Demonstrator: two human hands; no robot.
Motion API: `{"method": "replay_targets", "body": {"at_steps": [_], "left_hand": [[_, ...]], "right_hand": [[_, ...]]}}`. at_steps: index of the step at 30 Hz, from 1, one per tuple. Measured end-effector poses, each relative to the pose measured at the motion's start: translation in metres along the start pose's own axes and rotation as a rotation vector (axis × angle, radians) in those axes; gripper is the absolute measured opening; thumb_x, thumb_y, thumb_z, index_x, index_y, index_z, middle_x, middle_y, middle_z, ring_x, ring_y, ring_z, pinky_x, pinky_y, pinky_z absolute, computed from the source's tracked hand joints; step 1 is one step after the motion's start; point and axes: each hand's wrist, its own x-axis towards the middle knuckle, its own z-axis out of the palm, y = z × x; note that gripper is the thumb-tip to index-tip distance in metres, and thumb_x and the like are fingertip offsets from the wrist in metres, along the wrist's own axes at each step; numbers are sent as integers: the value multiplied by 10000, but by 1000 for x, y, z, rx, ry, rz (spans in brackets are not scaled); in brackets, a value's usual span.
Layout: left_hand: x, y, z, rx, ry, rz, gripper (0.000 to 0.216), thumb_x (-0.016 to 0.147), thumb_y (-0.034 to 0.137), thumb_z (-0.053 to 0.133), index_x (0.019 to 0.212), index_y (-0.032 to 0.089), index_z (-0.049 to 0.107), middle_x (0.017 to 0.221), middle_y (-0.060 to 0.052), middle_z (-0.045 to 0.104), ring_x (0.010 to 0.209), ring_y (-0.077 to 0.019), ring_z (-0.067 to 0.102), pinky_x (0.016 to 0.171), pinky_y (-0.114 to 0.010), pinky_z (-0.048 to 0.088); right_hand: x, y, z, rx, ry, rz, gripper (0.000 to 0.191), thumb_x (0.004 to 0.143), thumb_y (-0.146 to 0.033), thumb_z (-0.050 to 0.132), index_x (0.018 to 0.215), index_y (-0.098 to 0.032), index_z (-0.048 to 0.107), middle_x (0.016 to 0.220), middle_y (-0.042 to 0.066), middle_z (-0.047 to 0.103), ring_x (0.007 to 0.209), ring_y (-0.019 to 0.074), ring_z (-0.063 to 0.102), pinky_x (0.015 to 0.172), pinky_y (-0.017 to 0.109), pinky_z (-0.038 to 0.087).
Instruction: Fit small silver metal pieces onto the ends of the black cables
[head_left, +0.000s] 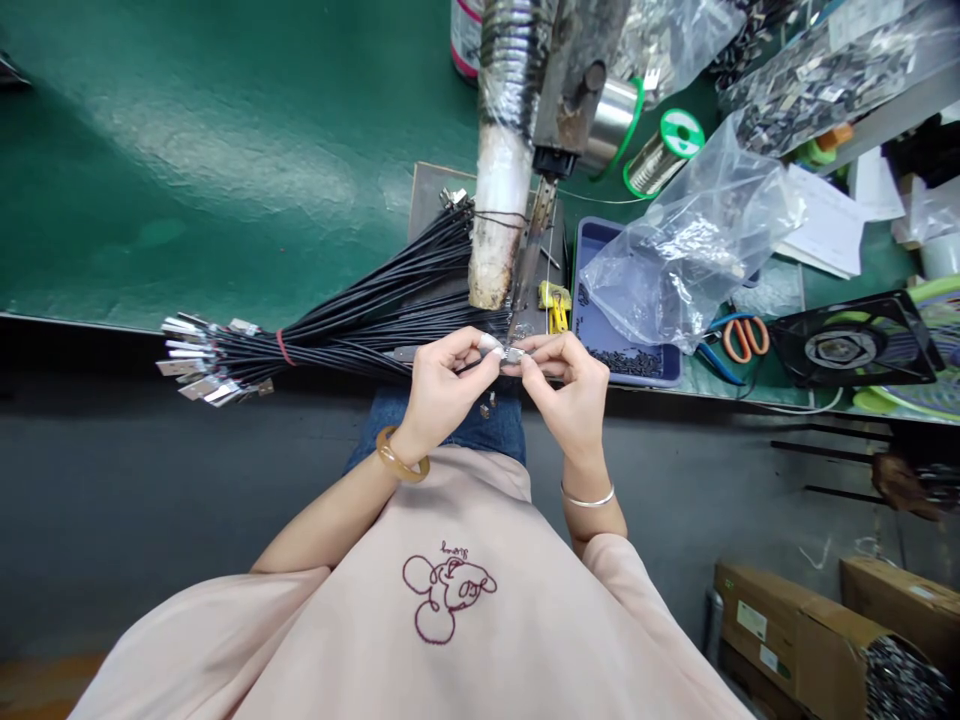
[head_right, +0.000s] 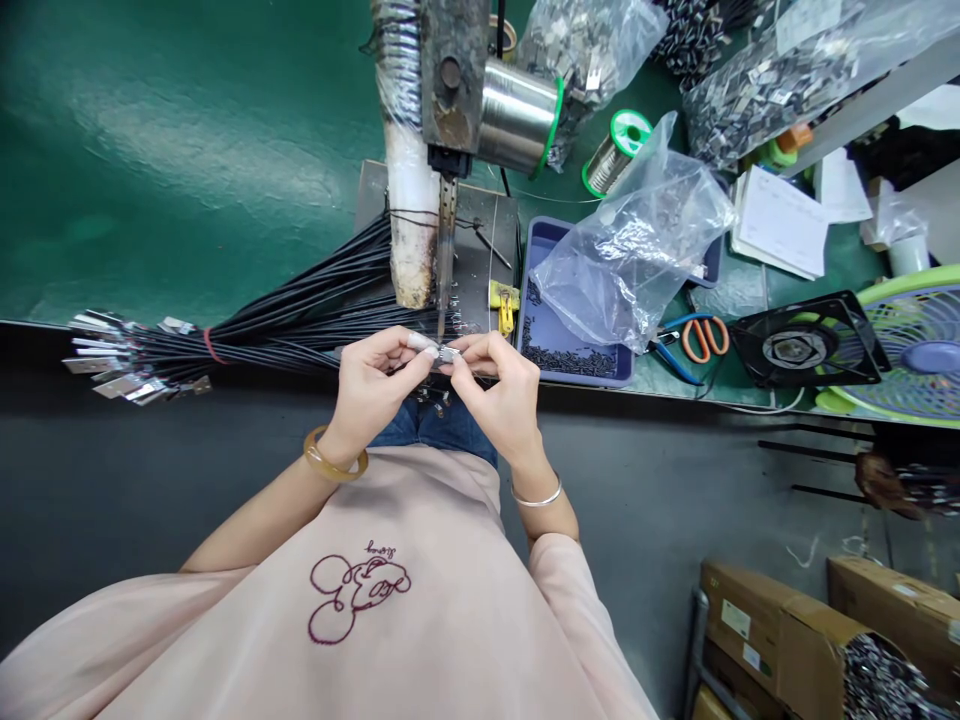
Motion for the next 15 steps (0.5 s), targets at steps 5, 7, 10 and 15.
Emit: {"method": "replay_targets", "body": {"at_steps": [5,7,10,15], "left_hand": [[-1,-1,0,16,4,17,98,843,209,662,765,152,677,719,-4,653,621,-94,561,593,-211,435],[-2,-1,-1,37,-11,25,102,851,213,656,777,150,684,712,-6,664,599,-93,559,568,-211,429],[-8,6,-6,170,-97,100,112,864,208,653,786,151,709,672,-8,680,554,-103,564,539,-227,432],[-33,46,-33,343,-325,445,303,898,359,710,1132,167,722,1084,-113,781,1004,-258,736,916,-376,570]], "right_hand": [[-1,2,0,27,-5,-30,138,904,-225,656,792,-205,578,947,-4,727,751,103,745,714,213,651],[-2,3,-1,25,-4,-35,131,915,-247,657,809,-208,590,944,-3,729,755,109,746,708,218,655],[-6,7,-5,-29,66,-93,74,942,-276,638,893,-221,630,959,4,733,745,112,745,700,228,653],[-14,13,-18,-93,341,-354,103,954,-220,611,1042,-252,656,981,19,747,809,164,760,751,331,661]]}}
